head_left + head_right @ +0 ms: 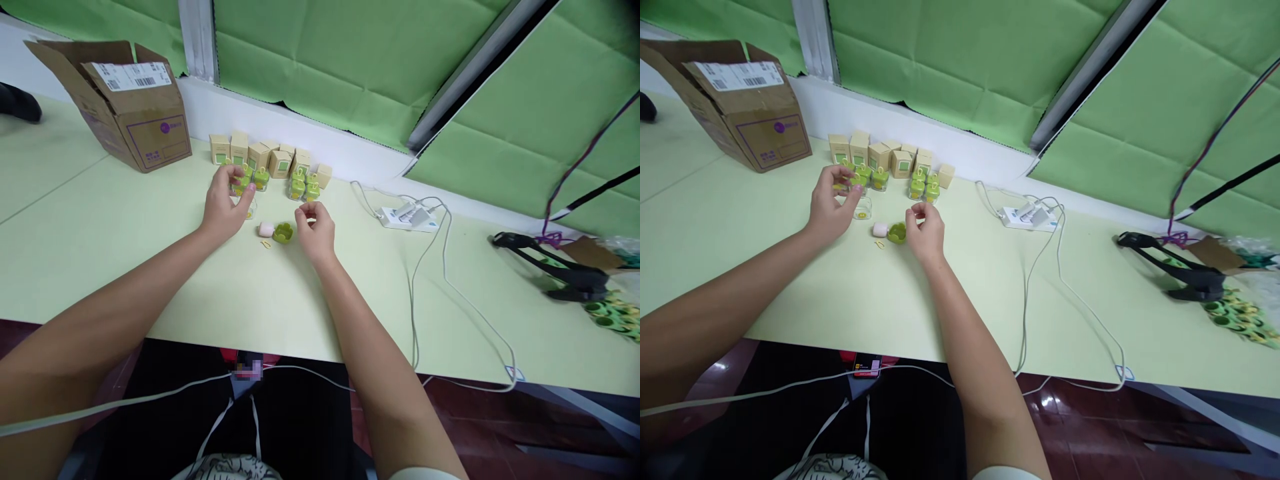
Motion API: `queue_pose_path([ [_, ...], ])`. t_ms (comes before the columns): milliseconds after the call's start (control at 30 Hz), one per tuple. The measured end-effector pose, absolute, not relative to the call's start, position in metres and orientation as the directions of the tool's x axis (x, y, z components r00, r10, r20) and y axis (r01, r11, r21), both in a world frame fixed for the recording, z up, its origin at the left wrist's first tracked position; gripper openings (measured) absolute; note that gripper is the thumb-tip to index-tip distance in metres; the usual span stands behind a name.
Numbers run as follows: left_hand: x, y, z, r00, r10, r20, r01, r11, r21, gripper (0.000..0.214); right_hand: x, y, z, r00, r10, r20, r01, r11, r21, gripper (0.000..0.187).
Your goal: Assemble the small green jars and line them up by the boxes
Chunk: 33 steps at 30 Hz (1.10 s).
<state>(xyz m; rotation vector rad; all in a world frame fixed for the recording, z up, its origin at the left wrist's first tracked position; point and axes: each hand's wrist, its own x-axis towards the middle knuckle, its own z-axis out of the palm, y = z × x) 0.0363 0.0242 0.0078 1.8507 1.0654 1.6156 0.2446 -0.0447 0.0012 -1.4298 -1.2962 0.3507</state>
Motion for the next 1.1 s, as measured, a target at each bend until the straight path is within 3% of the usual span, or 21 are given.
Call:
queue_pose_path([
  [167,0.035,0.032,0.002,-0.038,0.830,0.556,0.193,-0.540,0.819,0.040,0.246,-0.041,0.002,0.529,0.826,0.191,0.299,0.029,-0.954,0.047],
  [267,0.034,0.033,0.003,-0.051,0.802,0.596,0.256,-0.566,0.784,0.054,0.240,-0.043,0.004,0.547,0.817,0.181,0.244,0.052,-0.968,0.059],
  [333,0.034,0.032,0.004,-0.041,0.781,0.623,0.282,-0.589,0.757,0.061,0.234,-0.046,0.005,0.502,0.835,0.226,0.306,0.073,-0.949,0.060],
  [433,0.036,0.030,0.006,0.009,0.772,0.636,0.275,-0.614,0.740,0.065,0.223,-0.055,0.008,0.319,0.896,0.307,0.556,0.086,-0.827,0.059],
  [500,0.038,0.026,0.005,0.042,0.764,0.643,0.263,-0.630,0.731,0.063,0.217,-0.062,0.012,0.163,0.931,0.328,0.757,0.095,-0.646,0.054],
  [633,0.039,0.020,0.002,0.093,0.736,0.671,0.268,-0.667,0.695,0.060,0.202,-0.076,0.023,-0.083,0.982,0.172,0.959,0.125,-0.254,0.021],
  [733,0.037,0.020,0.000,0.125,0.726,0.677,0.293,-0.679,0.674,0.060,0.192,-0.082,0.028,-0.124,0.991,0.054,0.988,0.128,-0.091,0.029],
  [933,0.035,0.024,-0.004,0.183,0.688,0.702,0.324,-0.716,0.618,0.059,0.181,-0.081,0.025,-0.140,0.990,-0.034,0.990,0.139,-0.016,0.034],
  [1100,0.042,-0.004,0.021,0.242,0.645,0.725,0.135,-0.762,0.633,0.032,0.182,-0.079,0.021,-0.145,0.989,-0.010,0.989,0.145,-0.041,0.036],
])
